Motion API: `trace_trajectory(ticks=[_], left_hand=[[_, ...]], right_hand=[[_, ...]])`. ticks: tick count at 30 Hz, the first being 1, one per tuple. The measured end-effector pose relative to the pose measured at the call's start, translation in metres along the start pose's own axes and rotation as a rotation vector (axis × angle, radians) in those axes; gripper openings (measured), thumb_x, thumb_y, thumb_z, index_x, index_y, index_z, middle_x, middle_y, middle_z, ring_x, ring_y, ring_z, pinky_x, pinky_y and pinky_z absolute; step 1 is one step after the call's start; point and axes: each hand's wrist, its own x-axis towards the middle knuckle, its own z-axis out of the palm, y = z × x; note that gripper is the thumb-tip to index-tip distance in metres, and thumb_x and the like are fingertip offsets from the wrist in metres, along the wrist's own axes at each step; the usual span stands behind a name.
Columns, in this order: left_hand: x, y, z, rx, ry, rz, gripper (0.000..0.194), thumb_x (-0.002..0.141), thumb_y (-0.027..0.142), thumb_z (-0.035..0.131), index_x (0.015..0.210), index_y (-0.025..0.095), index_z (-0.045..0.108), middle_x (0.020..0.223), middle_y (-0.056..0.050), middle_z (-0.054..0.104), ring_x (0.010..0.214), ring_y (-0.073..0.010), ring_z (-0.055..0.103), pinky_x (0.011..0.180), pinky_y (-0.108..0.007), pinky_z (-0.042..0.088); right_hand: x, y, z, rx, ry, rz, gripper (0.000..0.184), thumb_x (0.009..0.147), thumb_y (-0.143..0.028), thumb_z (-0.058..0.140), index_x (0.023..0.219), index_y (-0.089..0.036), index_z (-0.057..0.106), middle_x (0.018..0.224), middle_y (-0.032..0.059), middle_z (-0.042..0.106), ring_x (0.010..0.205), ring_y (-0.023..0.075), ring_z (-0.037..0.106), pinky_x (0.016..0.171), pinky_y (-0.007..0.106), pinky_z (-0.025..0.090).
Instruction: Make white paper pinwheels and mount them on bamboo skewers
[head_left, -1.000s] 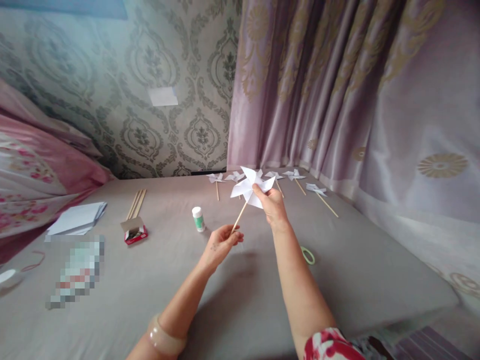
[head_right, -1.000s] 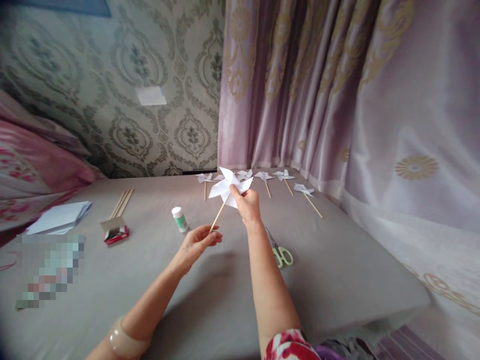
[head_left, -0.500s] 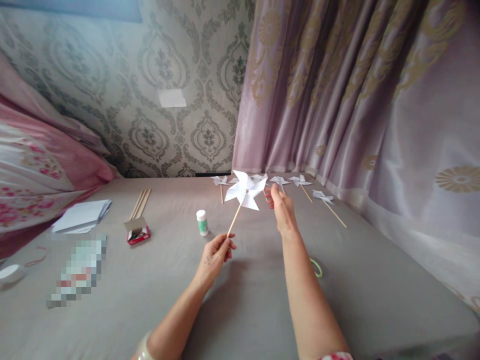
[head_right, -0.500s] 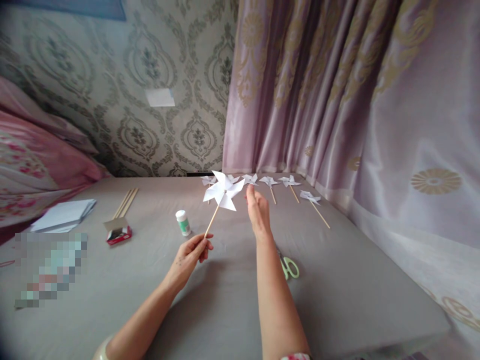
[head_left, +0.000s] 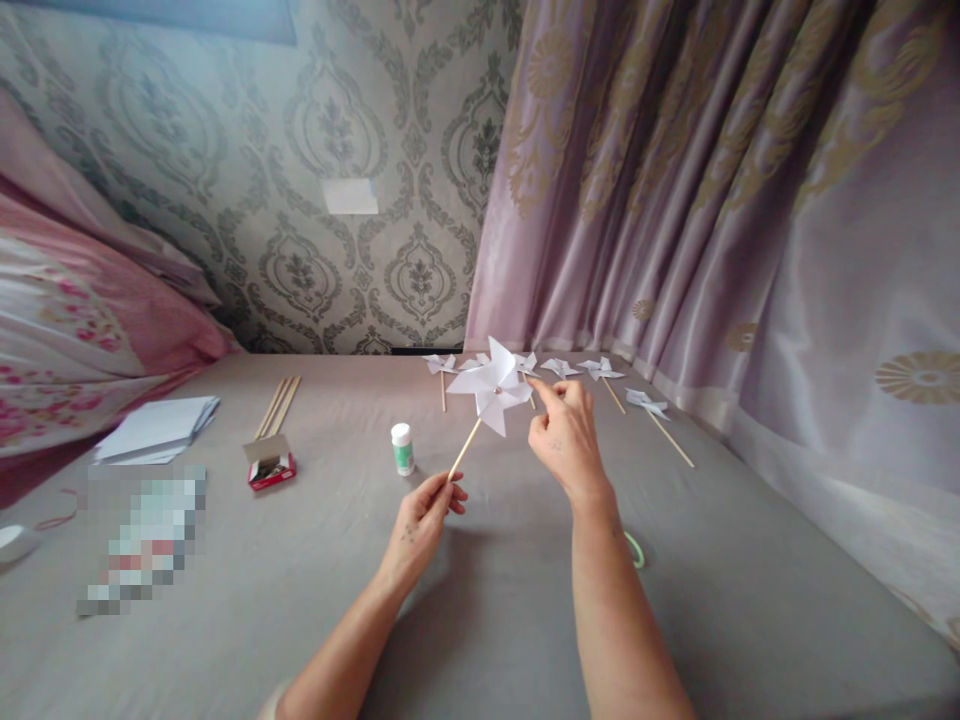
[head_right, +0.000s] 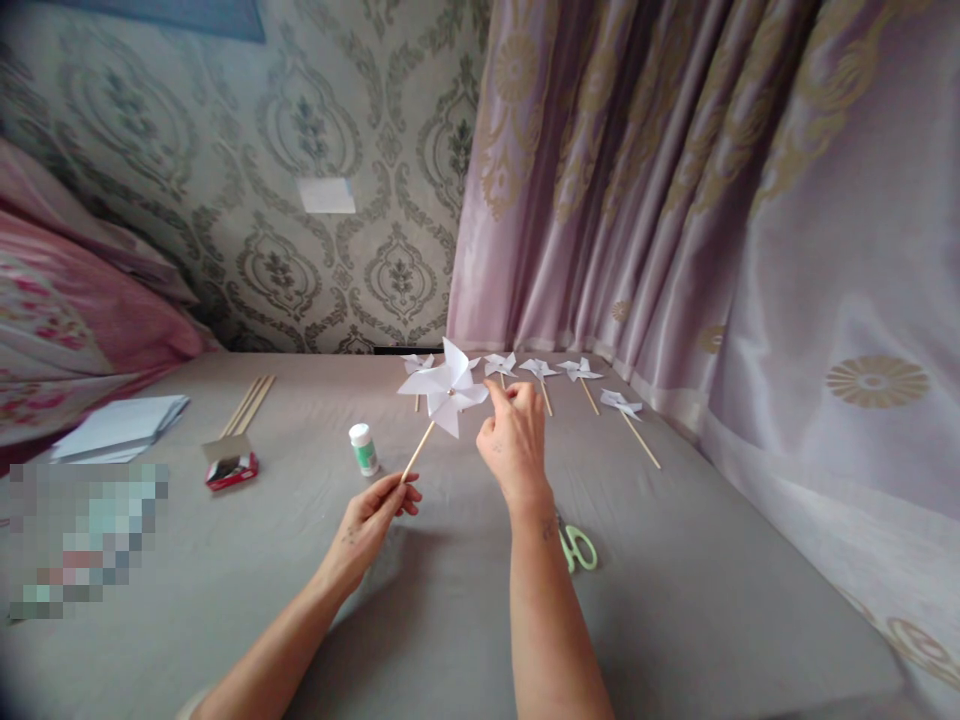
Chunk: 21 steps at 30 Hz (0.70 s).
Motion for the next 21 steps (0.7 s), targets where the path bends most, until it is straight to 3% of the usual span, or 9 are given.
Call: trace_trajectory(ticks=[5,7,10,12,13,15,18,19,21], left_hand=[[0.000,0.000,0.000,-0.036,-0.005,-0.008,0.040,0.076,0.045,0.061,0.097,0.012,0.066,0.075,-0.006,0.065,0.068,-0.0155,0.060,0.069,-0.028,0.046],[0.001,0.000,0.000,-0.049,-0.004,-0.013,0.040,0.076,0.045,0.062,0.096,0.012,0.066,0.075,-0.006,0.065,0.068,-0.0157,0.060,0.069,-0.028,0.047],[0.000,0.001,0.001,-0.056,0.005,-0.014,0.039,0.075,0.044,0.062,0.096,0.012,0.066,0.074,-0.005,0.065,0.068,-0.0157,0.060,0.070,-0.028,0.047],[0.000,0.003,0.001,-0.055,0.010,-0.015,0.038,0.075,0.043,0.062,0.097,0.012,0.066,0.074,-0.005,0.066,0.069,-0.0158,0.060,0.070,-0.028,0.047],[0.000,0.003,0.001,-0.054,0.012,-0.016,0.038,0.075,0.043,0.062,0.097,0.012,0.066,0.075,-0.005,0.066,0.069,-0.0158,0.060,0.071,-0.028,0.047],[-0.001,0.004,0.001,-0.053,0.016,-0.020,0.038,0.075,0.042,0.062,0.097,0.012,0.067,0.075,-0.005,0.066,0.069,-0.0157,0.060,0.071,-0.028,0.047],[-0.001,0.003,0.001,-0.048,0.014,-0.030,0.039,0.074,0.043,0.062,0.096,0.012,0.066,0.074,-0.005,0.065,0.070,-0.0158,0.060,0.072,-0.028,0.047],[-0.001,0.003,0.001,-0.045,0.011,-0.032,0.039,0.074,0.044,0.062,0.096,0.012,0.066,0.074,-0.005,0.065,0.070,-0.0159,0.060,0.072,-0.028,0.046],[-0.001,0.003,0.002,-0.042,0.009,-0.034,0.039,0.074,0.044,0.062,0.096,0.012,0.066,0.075,-0.005,0.065,0.070,-0.0160,0.060,0.072,-0.028,0.046]], right_hand=[[0.001,-0.009,-0.007,0.000,-0.057,0.081,0.064,0.071,-0.005,0.044,0.135,-0.012,0.045,0.098,0.0136,0.056,0.099,0.0268,0.051,0.091,0.039,0.042],[0.000,-0.011,-0.012,-0.019,-0.146,0.120,0.059,0.073,-0.006,0.043,0.132,-0.013,0.050,0.100,0.0141,0.060,0.100,0.0266,0.054,0.089,0.037,0.043],[-0.005,-0.012,-0.022,0.080,-0.501,0.047,0.040,0.076,-0.010,0.044,0.104,-0.021,0.069,0.098,0.0084,0.067,0.094,0.0220,0.060,0.083,0.031,0.045],[-0.008,-0.013,-0.028,0.247,-0.761,-0.060,0.033,0.075,-0.013,0.046,0.091,-0.024,0.073,0.089,0.0027,0.071,0.086,0.0180,0.063,0.076,0.026,0.046],[-0.008,-0.013,-0.030,0.329,-0.824,-0.089,0.031,0.075,-0.014,0.047,0.089,-0.024,0.073,0.085,0.0009,0.072,0.082,0.0165,0.064,0.072,0.024,0.046],[-0.006,-0.015,-0.033,0.425,-0.737,-0.048,0.031,0.077,-0.017,0.045,0.093,-0.022,0.071,0.080,0.0007,0.071,0.074,0.0150,0.064,0.066,0.023,0.045],[0.000,-0.015,-0.034,0.307,-0.331,0.163,0.041,0.082,-0.019,0.041,0.118,-0.017,0.060,0.083,0.0050,0.071,0.075,0.0159,0.063,0.067,0.025,0.044],[0.000,-0.014,-0.033,0.225,-0.268,0.216,0.046,0.081,-0.018,0.041,0.125,-0.016,0.054,0.084,0.0063,0.071,0.077,0.0168,0.063,0.069,0.025,0.044],[-0.002,-0.010,-0.032,0.112,-0.378,0.225,0.050,0.078,-0.015,0.044,0.126,-0.015,0.054,0.082,0.0070,0.071,0.078,0.0178,0.063,0.069,0.025,0.043]])
